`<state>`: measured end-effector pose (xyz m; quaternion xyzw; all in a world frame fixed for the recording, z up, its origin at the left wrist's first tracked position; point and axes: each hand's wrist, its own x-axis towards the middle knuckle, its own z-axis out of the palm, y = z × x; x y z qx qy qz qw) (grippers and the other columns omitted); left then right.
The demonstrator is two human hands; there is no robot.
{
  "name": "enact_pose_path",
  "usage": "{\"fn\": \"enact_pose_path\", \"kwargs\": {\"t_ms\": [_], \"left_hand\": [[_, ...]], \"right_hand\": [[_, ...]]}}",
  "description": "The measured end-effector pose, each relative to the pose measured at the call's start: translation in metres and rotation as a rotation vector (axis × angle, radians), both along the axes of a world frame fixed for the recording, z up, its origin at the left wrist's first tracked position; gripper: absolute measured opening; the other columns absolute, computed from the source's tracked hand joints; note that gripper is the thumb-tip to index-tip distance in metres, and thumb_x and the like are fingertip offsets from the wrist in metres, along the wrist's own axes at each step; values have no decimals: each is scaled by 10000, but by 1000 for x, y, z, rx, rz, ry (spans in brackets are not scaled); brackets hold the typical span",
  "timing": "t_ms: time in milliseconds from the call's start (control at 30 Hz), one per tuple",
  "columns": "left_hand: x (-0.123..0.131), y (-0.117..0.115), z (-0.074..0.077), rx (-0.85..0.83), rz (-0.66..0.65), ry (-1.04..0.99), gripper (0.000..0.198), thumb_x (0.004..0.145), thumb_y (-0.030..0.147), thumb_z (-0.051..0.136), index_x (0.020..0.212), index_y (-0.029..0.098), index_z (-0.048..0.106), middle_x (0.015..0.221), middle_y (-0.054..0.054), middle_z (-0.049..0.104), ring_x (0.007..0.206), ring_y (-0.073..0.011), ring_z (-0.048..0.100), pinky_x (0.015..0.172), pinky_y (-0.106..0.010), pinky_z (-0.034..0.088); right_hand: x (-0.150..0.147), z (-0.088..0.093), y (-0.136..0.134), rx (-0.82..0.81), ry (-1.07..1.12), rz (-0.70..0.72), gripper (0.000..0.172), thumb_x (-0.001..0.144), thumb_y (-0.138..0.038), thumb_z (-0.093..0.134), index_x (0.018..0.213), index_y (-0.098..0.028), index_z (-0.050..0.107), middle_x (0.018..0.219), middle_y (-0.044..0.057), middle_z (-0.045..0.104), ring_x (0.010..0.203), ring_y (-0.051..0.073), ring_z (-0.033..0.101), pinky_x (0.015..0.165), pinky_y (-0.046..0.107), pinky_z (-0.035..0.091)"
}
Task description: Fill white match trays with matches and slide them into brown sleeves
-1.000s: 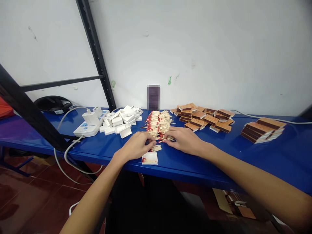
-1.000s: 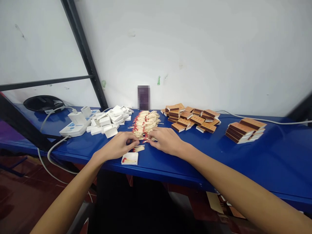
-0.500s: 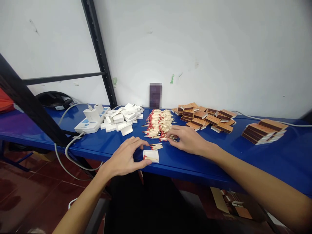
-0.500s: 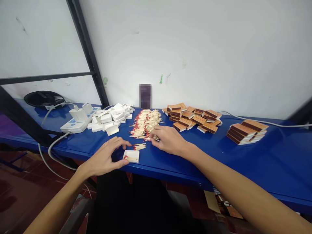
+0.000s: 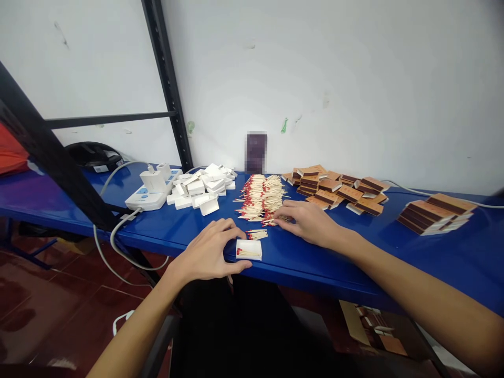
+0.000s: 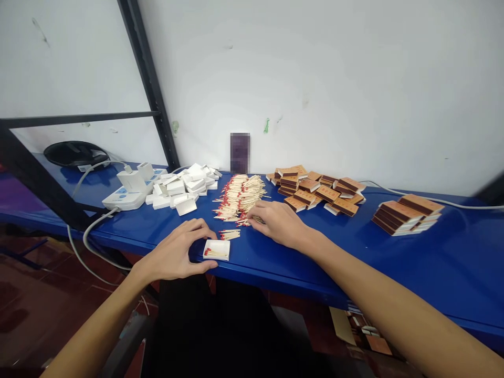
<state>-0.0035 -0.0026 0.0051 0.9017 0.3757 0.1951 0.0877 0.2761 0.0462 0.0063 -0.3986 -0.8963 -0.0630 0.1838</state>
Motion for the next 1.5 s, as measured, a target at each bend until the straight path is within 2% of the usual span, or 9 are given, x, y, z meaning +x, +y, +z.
{"fn": "enact_pose_path", "kwargs": {"t_ms": [233,400,567,767,967,1067,1200,1333,1500], "left_hand": [[1,0,1,2,-10,-3,404,786,494,695,1097,241,642,1064,-36,583,1024,-245,562,937,-384,436],[0,1,0,-14,-3,-4,367,817,490,662,1086,241,641,1066,-38,582,1021,-241,559,923,-374,439],[-1,1,0,-25,-9,-10,318,835,455,648,1064,235,636,1067,-40,588,1026,-242,555,922,-376,436],[-2,-1,1,-18,-36,-12,302,799,454,670,987,220,635,1005,-42,592,976,-239,562,893,-366,444],[-3,0,1,-12,-52,-9,298,791,456,676,965,218,631,969,-35,593,944,-228,570,877,-353,443],[-3,0,0,-10,-48,-8,302,796,461,672,968,216,634,964,-39,595,950,-232,571,871,-352,448],[-3,0,0,-14,-44,-13,301,797,469,669,957,216,638,965,-43,605,954,-239,576,852,-348,457],[-2,2,0,-1,-12,-20,293,810,466,660,953,212,629,943,-33,604,906,-222,580,793,-329,449],[0,4,-2,37,59,-29,312,824,482,640,985,214,638,822,-6,556,769,-188,557,709,-311,417]], "right_hand": [[-2,-1,2,-29,-41,-16,193,962,-266,500,1004,-214,681,960,46,694,865,183,635,642,261,374],[-5,2,2,-50,-71,-26,191,967,-267,476,973,-192,652,955,59,687,840,186,626,649,268,370],[-16,4,-6,-64,16,16,178,962,-258,461,966,-183,622,957,64,681,815,180,612,662,273,375],[-39,3,-22,-179,22,31,120,903,-232,522,922,-196,635,891,39,691,793,180,613,667,277,365],[-37,6,-23,-183,52,24,160,908,-217,518,889,-184,673,779,29,659,707,154,579,639,269,349],[-36,6,-24,-173,67,72,211,940,-299,517,1010,-181,678,892,52,653,777,169,588,682,281,387],[-37,4,-24,-212,33,99,392,975,-463,460,1193,-194,646,1045,96,617,898,212,599,757,321,436],[-39,8,-19,-265,-42,112,385,1001,-448,408,1087,-180,671,1034,102,621,907,219,599,769,326,436],[-48,29,-7,-398,-132,75,210,950,-343,531,940,-162,637,893,73,663,774,176,574,661,265,402]]}}
